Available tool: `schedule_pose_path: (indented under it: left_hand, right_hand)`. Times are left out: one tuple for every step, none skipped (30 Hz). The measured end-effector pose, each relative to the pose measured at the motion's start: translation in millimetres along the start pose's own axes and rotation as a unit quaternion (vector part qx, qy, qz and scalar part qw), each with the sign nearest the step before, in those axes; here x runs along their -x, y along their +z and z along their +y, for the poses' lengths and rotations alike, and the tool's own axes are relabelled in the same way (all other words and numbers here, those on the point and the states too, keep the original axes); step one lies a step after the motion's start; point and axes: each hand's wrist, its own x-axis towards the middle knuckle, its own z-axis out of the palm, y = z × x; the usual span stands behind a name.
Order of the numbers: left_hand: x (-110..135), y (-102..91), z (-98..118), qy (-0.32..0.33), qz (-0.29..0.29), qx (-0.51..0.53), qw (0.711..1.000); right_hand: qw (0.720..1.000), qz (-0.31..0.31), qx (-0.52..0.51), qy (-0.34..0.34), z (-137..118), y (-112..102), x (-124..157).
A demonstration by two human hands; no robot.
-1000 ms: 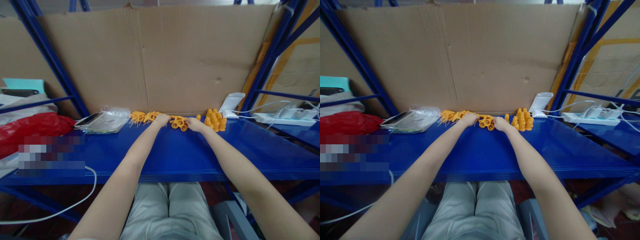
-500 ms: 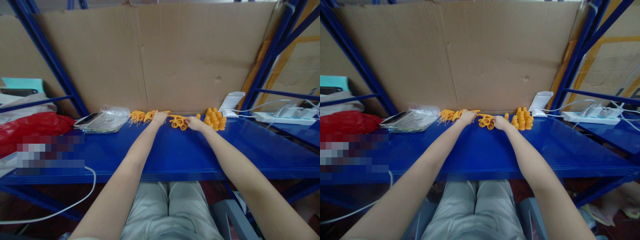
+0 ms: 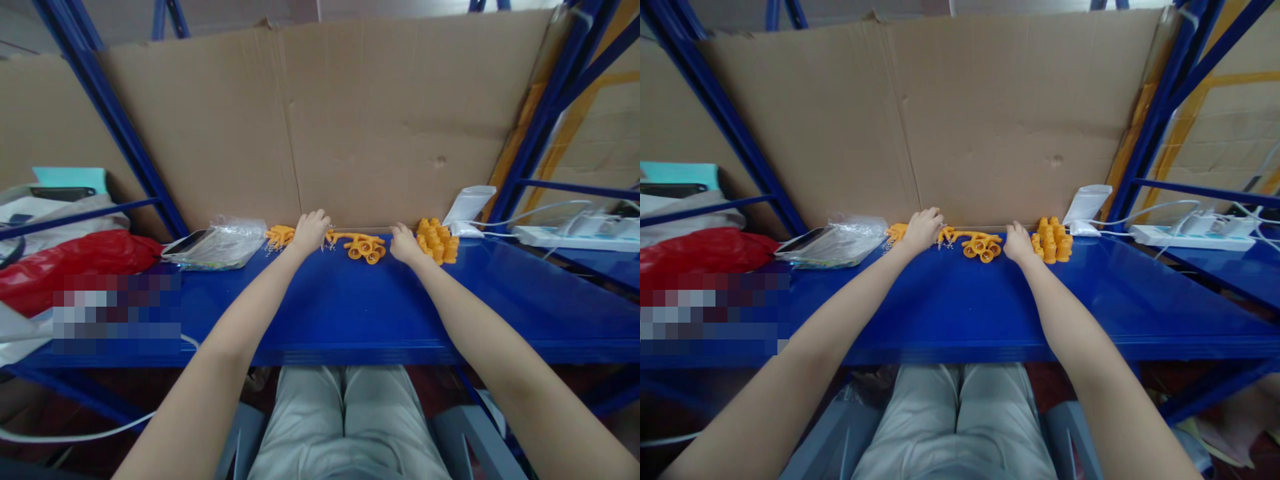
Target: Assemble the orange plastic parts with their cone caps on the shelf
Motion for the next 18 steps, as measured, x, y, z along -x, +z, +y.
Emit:
schedule_pose_path:
  left_hand:
    - [3.8, -4.6, 2.3, -0.002, 0.008, 0.006, 1.0]
    - [8.1, -8.6, 5.3, -0.001, 0.018, 0.015, 1.0]
    - [12.8, -11.7, 8.8, -0.006, 0.025, 0.025, 0.999]
    - [17.9, -14.0, 12.7, -0.012, 0.03, 0.034, 0.999]
    - [23.2, -15.2, 16.6, -0.02, 0.032, 0.045, 0.998]
    - [28.6, -15.6, 20.1, -0.027, 0.027, 0.058, 0.998]
    - [33.8, -15.2, 22.9, -0.037, 0.014, 0.073, 0.997]
    - [38.6, -14.2, 24.8, -0.049, -0.006, 0.09, 0.995]
    - [42.7, -13.0, 25.7, -0.056, -0.031, 0.107, 0.992]
    - [45.9, -11.6, 25.7, -0.06, -0.052, 0.122, 0.989]
    - [48.1, -10.1, 25.0, -0.061, -0.067, 0.135, 0.987]
    - [49.5, -8.5, 23.8, -0.059, -0.076, 0.147, 0.984]
    - [50.1, -6.9, 22.5, -0.055, -0.081, 0.157, 0.983]
    - [50.2, -5.2, 21.5, -0.049, -0.085, 0.166, 0.981]
    - [49.9, -3.4, 20.9, -0.041, -0.09, 0.175, 0.98]
    - [49.5, -1.4, 21.0, -0.033, -0.097, 0.181, 0.978]
    - [49.1, 0.8, 21.8, -0.024, -0.106, 0.185, 0.977]
    - [48.7, 3.1, 23.0, -0.015, -0.115, 0.188, 0.975]
  right_hand:
    - [1.0, -0.013, -0.001, 0.004, 1.7, 3.1, -1.2]
    - [1.0, -0.024, -0.003, 0.009, 3.0, 5.8, -2.3]
    - [0.999, -0.032, -0.005, 0.015, 4.1, 8.1, -3.3]
    - [0.999, -0.036, -0.007, 0.021, 4.9, 9.9, -4.1]
    - [0.999, -0.036, -0.009, 0.028, 5.5, 11.3, -4.6]
    - [0.999, -0.034, -0.01, 0.034, 5.9, 12.2, -4.8]
    - [0.999, -0.03, -0.009, 0.038, 6.1, 12.6, -4.7]
    - [0.999, -0.025, -0.006, 0.038, 6.2, 12.4, -4.4]
    - [0.999, -0.023, -0.001, 0.035, 6.2, 11.6, -4.0]
    - [0.999, -0.021, 0.005, 0.032, 5.9, 10.3, -3.4]
    - [0.999, -0.019, 0.009, 0.029, 5.2, 8.4, -2.8]
    - [0.999, -0.015, 0.011, 0.027, 4.3, 6.0, -2.2]
    - [1.0, -0.011, 0.01, 0.027, 2.9, 3.2, -1.6]
    - [1.0, -0.006, 0.007, 0.028, 1.0, 0.2, -1.0]
    - [1.0, -0.003, 0.002, 0.029, -1.2, -2.9, -0.5]
    - [0.999, -0.004, -0.006, 0.033, -3.7, -5.8, 0.1]
    - [0.999, -0.008, -0.015, 0.039, -6.5, -8.5, 0.7]
    - [0.998, -0.017, -0.024, 0.049, -9.3, -10.8, 1.4]
